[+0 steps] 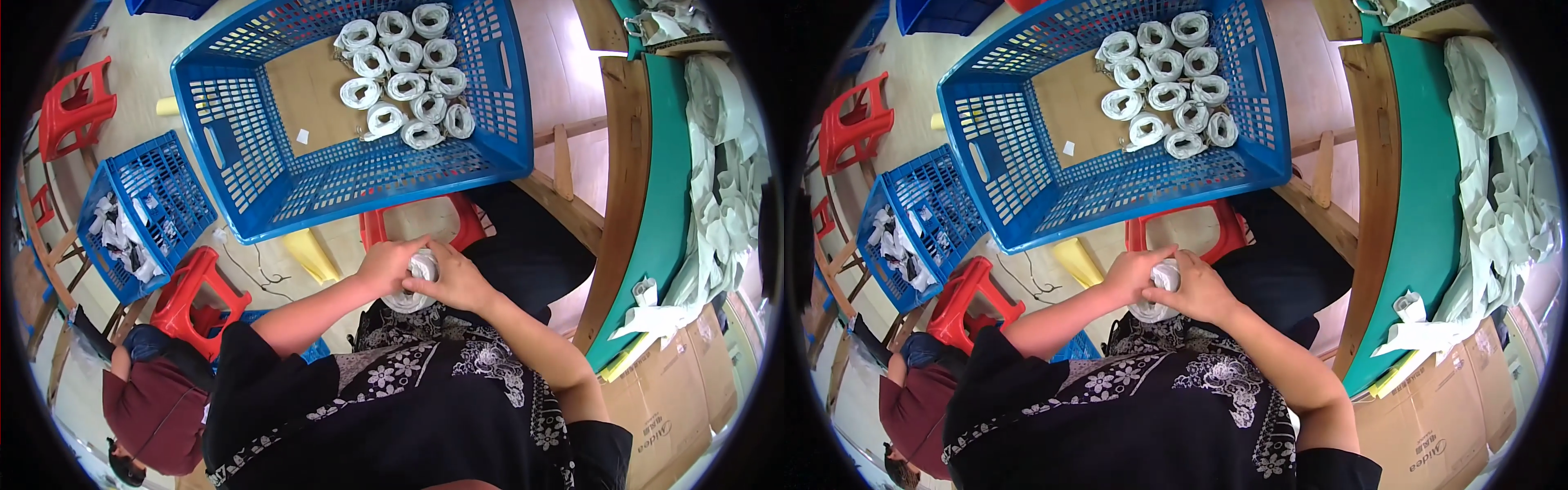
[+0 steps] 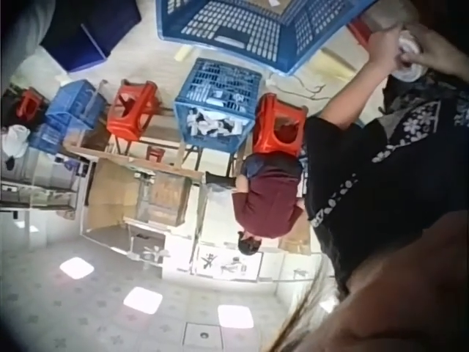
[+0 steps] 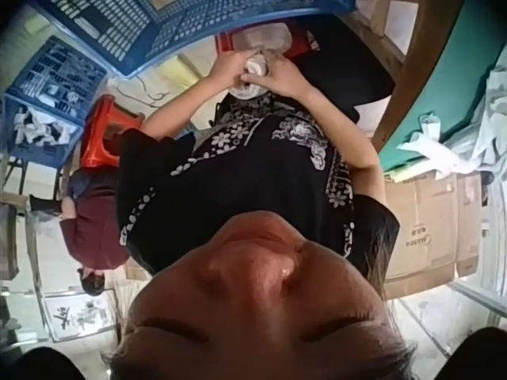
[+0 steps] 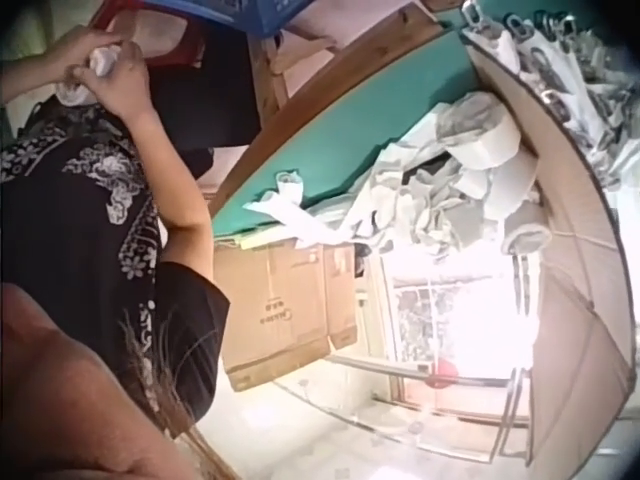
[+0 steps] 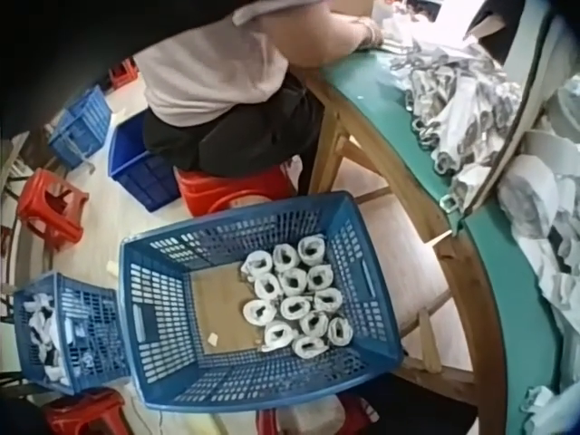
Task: Rolling white fabric belts and placing them into a blue plastic crate.
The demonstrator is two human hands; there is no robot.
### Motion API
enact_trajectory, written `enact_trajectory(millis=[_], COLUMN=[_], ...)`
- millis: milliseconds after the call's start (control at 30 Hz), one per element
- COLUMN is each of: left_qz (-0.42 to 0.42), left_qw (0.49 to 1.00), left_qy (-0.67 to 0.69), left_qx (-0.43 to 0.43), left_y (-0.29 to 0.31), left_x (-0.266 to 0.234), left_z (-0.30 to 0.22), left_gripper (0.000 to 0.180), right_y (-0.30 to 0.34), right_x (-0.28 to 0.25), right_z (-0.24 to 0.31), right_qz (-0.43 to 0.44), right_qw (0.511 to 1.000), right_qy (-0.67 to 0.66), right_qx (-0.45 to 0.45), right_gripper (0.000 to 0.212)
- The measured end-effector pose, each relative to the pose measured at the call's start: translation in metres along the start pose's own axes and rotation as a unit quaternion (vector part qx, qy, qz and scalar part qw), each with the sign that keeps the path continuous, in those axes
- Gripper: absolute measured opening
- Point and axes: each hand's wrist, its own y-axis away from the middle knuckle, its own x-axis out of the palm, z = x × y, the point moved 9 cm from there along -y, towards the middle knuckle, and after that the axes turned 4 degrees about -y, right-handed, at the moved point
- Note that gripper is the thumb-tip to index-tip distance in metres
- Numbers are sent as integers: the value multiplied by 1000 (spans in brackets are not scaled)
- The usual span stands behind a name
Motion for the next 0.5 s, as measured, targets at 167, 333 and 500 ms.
enact_trajectory(millis=[167,333,500], left_qz=[-70,-57,182], left_qw=[997,961,949], left_qy=[-28,-232,-217], left_qx=[37,-141,-140], left_y=[-38,-132,-203], left_x=[-67,-160,-74], left_z=[-11,172,271], left_gripper=[50,25,30], right_y=[36,149,136], right_x=[-65,-201,-214], right_z=[61,98,52], right_qz=[-182,-469,-415], right_qw=[958,826,786], right_qy=[130,250,453], right_qx=[-181,-186,-74], right_gripper=[82,41,40])
